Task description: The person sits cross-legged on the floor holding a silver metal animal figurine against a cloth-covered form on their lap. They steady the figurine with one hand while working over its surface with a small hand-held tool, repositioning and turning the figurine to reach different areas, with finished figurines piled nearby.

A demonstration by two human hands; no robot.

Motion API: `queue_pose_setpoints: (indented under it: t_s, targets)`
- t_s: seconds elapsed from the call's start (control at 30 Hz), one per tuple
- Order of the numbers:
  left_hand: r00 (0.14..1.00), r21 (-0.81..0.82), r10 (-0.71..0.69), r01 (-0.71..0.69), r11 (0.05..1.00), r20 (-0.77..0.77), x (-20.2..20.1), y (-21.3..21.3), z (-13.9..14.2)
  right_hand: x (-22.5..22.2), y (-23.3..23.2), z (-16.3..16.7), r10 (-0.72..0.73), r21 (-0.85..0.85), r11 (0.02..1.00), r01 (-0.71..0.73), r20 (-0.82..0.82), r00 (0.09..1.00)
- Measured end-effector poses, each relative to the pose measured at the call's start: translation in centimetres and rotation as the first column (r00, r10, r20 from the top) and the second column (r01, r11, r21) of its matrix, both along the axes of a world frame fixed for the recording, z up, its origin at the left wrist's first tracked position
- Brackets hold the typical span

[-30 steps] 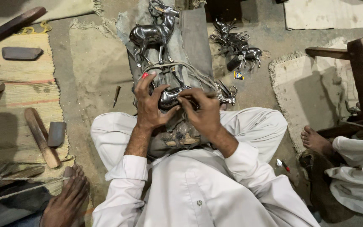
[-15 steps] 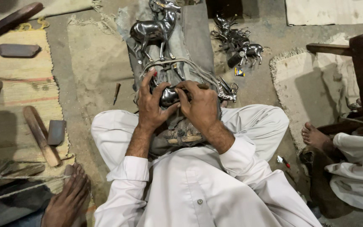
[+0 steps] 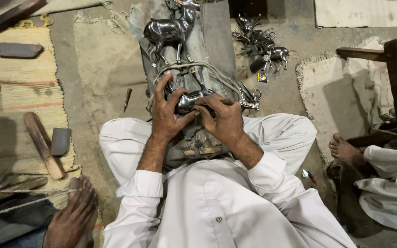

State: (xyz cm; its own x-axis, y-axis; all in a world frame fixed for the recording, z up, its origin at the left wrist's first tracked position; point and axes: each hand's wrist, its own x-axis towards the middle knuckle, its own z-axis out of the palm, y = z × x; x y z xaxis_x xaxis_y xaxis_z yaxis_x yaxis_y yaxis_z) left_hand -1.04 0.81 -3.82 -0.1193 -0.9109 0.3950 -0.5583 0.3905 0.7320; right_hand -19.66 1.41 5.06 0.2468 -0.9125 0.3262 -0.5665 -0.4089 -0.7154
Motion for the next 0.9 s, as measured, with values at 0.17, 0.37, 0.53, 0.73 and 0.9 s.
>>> queue_pose_setpoints:
  t_s: [0.17,0.37,0.53,0.73,0.9]
  targets:
    - [1.0,-0.008,-0.004,0.004,1.0,0.003,-0.1,-0.1,-0.4,-0.7,0.2,-0.4,0.081,-0.046,0.996,-0.082,-0.011,0.997]
    - [1.0,-0.019,0.0,0.0,1.0,0.008,-0.1,-0.2,-0.7,-1.1,0.3,-0.8,0.127,0.001,0.992,-0.127,-0.018,0.992]
    - [1.0,-0.024,0.01,-0.009,1.0,0.018,0.0,-0.1,-0.6,-0.6,0.0,-1.0,0.034,0.02,0.999,-0.036,0.079,0.996]
    - [0.998,-0.022,-0.006,0.005,1.0,-0.062,0.1,-0.1,-0.2,-0.1,-0.7,-0.7,-0.123,0.208,0.975,0.081,0.2,0.972]
    - [0.999,-0.061,0.001,-0.004,0.998,-0.05,0.1,-0.1,0.0,-0.1,-0.8,-0.2,-0.104,0.174,0.982,0.072,0.18,0.978]
